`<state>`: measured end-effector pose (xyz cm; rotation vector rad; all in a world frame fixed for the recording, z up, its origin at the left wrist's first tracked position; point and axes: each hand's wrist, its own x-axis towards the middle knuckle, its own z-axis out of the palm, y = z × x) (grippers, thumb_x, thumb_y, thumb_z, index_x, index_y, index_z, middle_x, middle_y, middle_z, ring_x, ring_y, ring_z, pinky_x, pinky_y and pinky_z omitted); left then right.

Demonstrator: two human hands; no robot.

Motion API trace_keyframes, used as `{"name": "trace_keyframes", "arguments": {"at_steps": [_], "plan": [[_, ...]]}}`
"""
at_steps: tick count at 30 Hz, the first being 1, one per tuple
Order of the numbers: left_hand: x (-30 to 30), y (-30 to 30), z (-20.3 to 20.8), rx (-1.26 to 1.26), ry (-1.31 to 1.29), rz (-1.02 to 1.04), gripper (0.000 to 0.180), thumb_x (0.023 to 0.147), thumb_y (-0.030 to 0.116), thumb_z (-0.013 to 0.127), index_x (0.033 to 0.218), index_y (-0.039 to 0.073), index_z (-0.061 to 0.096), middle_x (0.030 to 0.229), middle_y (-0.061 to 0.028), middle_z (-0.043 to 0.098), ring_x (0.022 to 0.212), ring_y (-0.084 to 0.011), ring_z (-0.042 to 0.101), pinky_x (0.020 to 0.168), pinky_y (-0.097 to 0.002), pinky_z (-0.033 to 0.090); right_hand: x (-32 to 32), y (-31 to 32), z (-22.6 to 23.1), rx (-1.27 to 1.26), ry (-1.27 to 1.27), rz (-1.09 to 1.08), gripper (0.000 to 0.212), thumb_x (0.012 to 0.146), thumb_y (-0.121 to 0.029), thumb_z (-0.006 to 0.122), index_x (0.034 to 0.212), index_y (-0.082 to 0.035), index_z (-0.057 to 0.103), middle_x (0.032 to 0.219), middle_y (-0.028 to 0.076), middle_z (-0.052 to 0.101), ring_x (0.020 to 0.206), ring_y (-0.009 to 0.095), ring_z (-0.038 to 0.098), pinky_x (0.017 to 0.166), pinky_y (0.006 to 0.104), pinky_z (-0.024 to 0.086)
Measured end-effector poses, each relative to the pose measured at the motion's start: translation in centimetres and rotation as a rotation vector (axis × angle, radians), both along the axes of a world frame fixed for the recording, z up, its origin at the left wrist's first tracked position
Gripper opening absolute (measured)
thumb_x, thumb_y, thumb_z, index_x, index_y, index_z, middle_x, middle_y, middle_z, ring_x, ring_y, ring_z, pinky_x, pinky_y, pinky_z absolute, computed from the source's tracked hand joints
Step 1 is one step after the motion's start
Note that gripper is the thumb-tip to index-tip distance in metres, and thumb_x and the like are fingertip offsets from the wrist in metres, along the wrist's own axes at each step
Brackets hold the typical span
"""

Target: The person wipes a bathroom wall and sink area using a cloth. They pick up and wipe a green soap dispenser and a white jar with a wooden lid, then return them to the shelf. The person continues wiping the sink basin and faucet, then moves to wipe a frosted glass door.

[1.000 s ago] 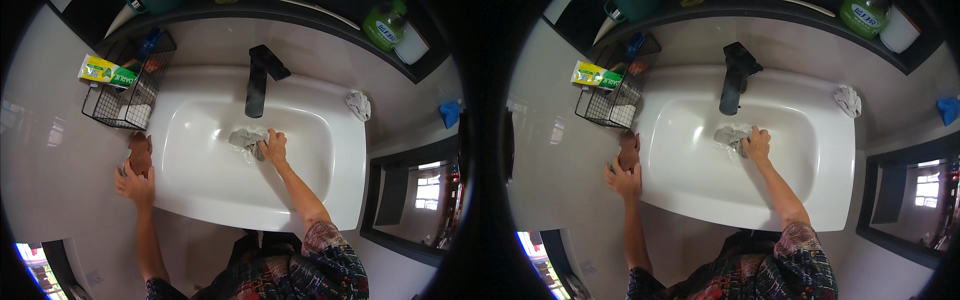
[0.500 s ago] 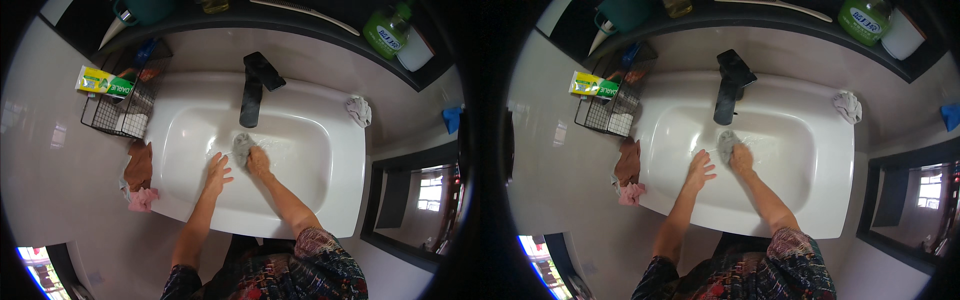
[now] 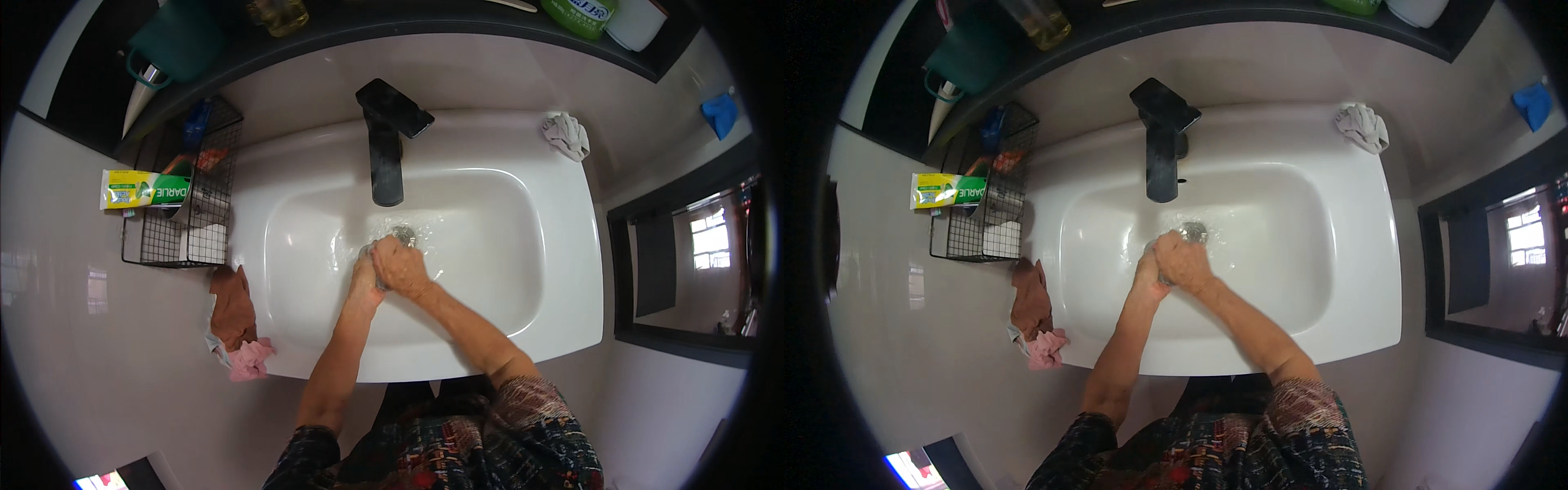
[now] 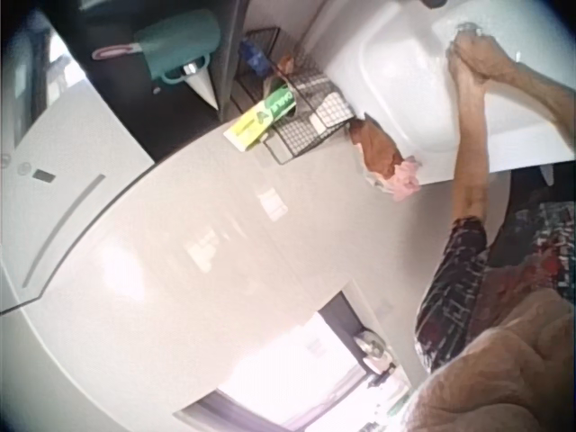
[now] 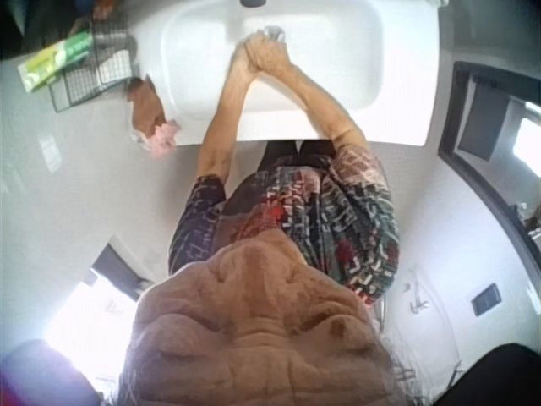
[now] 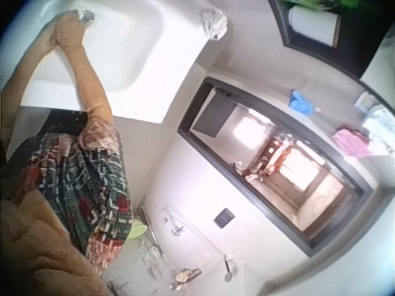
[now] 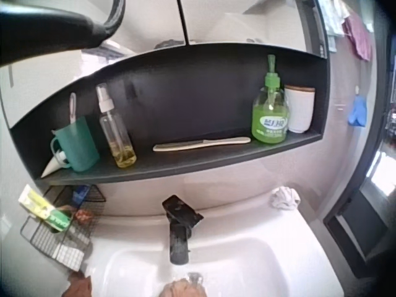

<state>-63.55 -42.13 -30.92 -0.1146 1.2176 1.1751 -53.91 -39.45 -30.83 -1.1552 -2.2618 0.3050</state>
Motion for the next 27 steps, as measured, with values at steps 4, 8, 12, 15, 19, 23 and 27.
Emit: {"name": "trace_keyframes", "arguments": {"at_steps": [4, 8, 12, 15, 19, 23, 27], "plan": [[-2.2, -1.1, -2.2, 0.038, 0.353, -0.102, 0.051, 0.084, 0.037, 0.062, 0.125, 0.011, 0.045, 0.119, -0.0083, 0.049, 0.111, -0.0243, 0.046, 0.082, -0.0562, 0.041, 5.4, 4.6, -4.5, -0.015, -0.213, -0.228, 0.012, 0.076, -0.011, 0.058, 0.087, -0.006, 0.055, 0.078, 0.011, 0.057, 0.071, 0.028, 0.060, 0.056, 0.0435, 0.047], [-3.7, -1.1, -2.1, -0.037, 0.173, -0.158, 0.068, 0.085, 0.043, 0.060, 0.140, 0.016, 0.030, 0.146, -0.0099, 0.025, 0.131, -0.0341, 0.030, 0.097, -0.0646, 0.029, 3.7, 4.6, -6.6, -0.145, -0.151, -0.569, 0.017, 0.079, -0.017, 0.058, 0.092, -0.006, 0.057, 0.087, 0.015, 0.059, 0.090, 0.030, 0.057, 0.072, 0.0462, 0.046], [-2.5, 0.0, -1.9, -0.027, -0.178, -0.093, 0.065, 0.086, 0.050, 0.056, 0.138, 0.019, 0.035, 0.142, -0.0088, 0.035, 0.127, -0.0338, 0.038, 0.098, -0.0641, 0.030, -2.6, 3.0, -10.8, -0.593, 0.381, -0.131, 0.024, 0.078, -0.013, 0.052, 0.101, -0.004, 0.053, 0.093, 0.022, 0.058, 0.085, 0.041, 0.058, 0.077, 0.0493, 0.046], [-3.7, 0.0, -2.8, 0.112, -0.434, -0.128, 0.055, 0.085, 0.048, 0.058, 0.128, 0.017, 0.044, 0.126, -0.0078, 0.049, 0.114, -0.0272, 0.047, 0.090, -0.0580, 0.035, -4.9, -1.1, -5.6, -0.300, 0.709, 0.162, 0.026, 0.080, -0.016, 0.048, 0.103, -0.005, 0.050, 0.092, 0.021, 0.056, 0.083, 0.041, 0.058, 0.071, 0.0485, 0.048], [-2.3, 0.6, -4.0, 0.125, -0.280, -0.115, 0.041, 0.086, 0.044, 0.058, 0.115, 0.016, 0.050, 0.109, -0.0036, 0.056, 0.095, -0.0204, 0.054, 0.077, -0.0488, 0.040, -3.9, -3.9, 3.0, -0.350, 0.153, -0.002, 0.011, 0.079, -0.010, 0.050, 0.088, -0.005, 0.051, 0.070, 0.016, 0.056, 0.065, 0.035, 0.060, 0.062, 0.0456, 0.049], [0.0, 0.9, -2.8, 0.026, -0.003, -0.201, 0.029, 0.087, 0.040, 0.058, 0.102, 0.016, 0.057, 0.091, 0.0005, 0.062, 0.076, -0.0136, 0.060, 0.063, -0.0397, 0.045, -0.5, 0.7, 1.4, -0.220, 0.104, -0.088, 0.008, 0.079, -0.010, 0.055, 0.084, -0.005, 0.051, 0.065, 0.011, 0.055, 0.059, 0.029, 0.059, 0.057, 0.0438, 0.047], [-1.4, 0.8, -2.5, -0.066, 0.309, -0.249, 0.040, 0.082, 0.033, 0.065, 0.115, 0.017, 0.050, 0.098, 0.0044, 0.054, 0.078, -0.0114, 0.051, 0.059, -0.0350, 0.040, 5.9, 4.7, -3.4, 0.004, -0.177, -0.372, 0.015, 0.079, -0.013, 0.057, 0.092, -0.006, 0.055, 0.087, 0.009, 0.059, 0.089, 0.025, 0.060, 0.072, 0.0431, 0.044]]}}
